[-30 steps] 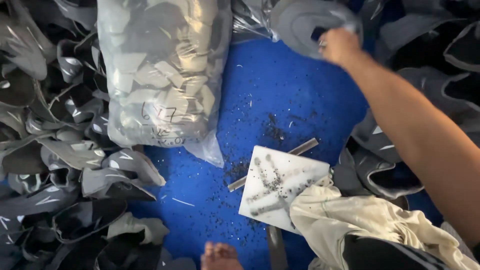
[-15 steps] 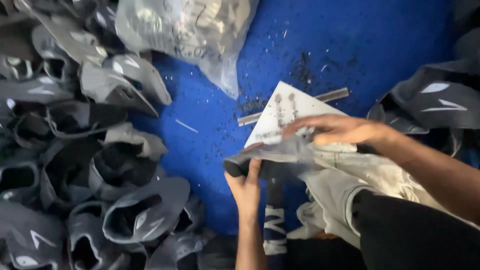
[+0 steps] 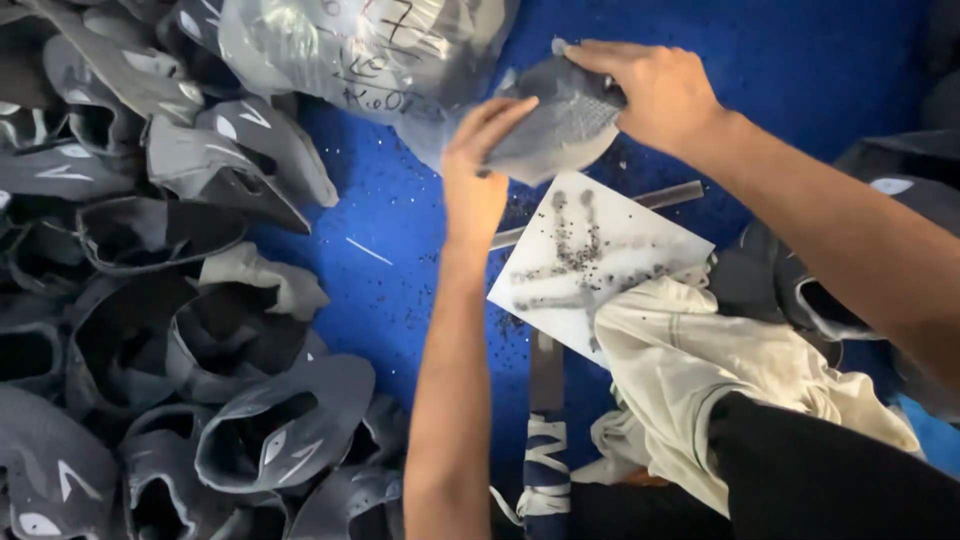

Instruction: Using a punch tool and hammer to create holes in grey shoe upper components.

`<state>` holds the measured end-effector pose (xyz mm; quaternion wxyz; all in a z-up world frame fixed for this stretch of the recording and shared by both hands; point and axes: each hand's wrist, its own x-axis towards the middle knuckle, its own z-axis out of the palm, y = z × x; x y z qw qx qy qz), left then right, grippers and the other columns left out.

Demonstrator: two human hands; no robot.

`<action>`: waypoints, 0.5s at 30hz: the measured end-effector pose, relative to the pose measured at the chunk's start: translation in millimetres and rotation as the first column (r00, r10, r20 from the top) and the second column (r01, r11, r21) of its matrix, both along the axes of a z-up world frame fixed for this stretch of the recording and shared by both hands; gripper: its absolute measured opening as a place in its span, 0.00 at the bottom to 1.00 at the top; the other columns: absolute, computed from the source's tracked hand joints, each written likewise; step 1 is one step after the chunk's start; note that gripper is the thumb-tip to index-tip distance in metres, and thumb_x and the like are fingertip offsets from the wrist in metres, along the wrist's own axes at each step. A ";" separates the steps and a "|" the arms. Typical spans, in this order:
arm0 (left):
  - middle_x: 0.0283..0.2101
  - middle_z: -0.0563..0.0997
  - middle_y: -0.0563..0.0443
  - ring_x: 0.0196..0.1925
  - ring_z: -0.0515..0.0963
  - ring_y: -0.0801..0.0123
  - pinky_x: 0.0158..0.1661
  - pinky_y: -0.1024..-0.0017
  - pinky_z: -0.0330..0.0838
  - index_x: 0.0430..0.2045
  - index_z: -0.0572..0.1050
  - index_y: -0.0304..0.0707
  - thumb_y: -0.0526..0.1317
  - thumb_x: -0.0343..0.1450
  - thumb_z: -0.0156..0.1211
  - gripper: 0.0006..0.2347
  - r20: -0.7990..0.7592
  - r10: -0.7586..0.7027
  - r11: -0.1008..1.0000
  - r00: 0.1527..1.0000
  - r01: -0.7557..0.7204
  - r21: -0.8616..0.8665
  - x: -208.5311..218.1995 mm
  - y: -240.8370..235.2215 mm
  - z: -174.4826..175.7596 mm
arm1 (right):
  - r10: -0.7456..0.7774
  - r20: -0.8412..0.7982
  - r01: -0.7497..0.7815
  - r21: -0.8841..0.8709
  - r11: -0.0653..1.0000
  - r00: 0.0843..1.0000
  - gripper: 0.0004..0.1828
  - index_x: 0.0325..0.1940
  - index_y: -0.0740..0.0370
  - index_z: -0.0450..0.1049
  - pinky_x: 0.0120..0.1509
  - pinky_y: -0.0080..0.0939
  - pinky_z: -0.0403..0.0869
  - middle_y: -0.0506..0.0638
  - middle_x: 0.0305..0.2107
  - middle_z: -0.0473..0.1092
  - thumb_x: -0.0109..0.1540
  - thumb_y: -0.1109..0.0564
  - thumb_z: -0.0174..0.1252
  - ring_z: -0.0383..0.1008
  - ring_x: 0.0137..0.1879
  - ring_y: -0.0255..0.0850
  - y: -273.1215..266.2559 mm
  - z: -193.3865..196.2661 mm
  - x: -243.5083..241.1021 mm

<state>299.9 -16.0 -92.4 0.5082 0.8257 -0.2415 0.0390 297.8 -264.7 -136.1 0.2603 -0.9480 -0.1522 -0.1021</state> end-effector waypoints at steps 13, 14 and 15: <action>0.67 0.67 0.33 0.71 0.65 0.41 0.70 0.53 0.57 0.63 0.72 0.46 0.28 0.64 0.53 0.28 -0.023 -0.144 0.776 0.989 0.127 0.618 -194.7 20.5 -101.1 | 0.085 -0.358 -0.197 -0.289 0.937 0.930 0.42 0.73 0.55 0.60 0.25 0.46 0.75 0.54 0.75 0.49 0.53 0.60 0.58 0.77 0.22 0.47 25.4 -54.5 -187.6; 0.67 0.67 0.33 0.71 0.65 0.41 0.70 0.53 0.57 0.63 0.72 0.46 0.28 0.64 0.53 0.28 -0.018 -0.140 0.777 0.990 0.121 0.618 -212.5 17.4 -107.0 | 0.088 -0.353 -0.199 -0.292 0.935 0.931 0.42 0.73 0.55 0.60 0.25 0.46 0.75 0.54 0.75 0.49 0.53 0.60 0.58 0.77 0.22 0.47 27.3 -53.4 -186.0; 0.68 0.64 0.30 0.72 0.63 0.36 0.71 0.49 0.54 0.64 0.71 0.44 0.30 0.66 0.52 0.27 0.057 -0.132 0.725 0.990 0.058 0.686 -229.6 12.2 -114.0 | 0.090 -0.363 -0.217 -0.325 0.921 0.928 0.42 0.72 0.56 0.61 0.27 0.47 0.76 0.55 0.74 0.50 0.52 0.60 0.58 0.78 0.23 0.48 27.2 -52.6 -184.0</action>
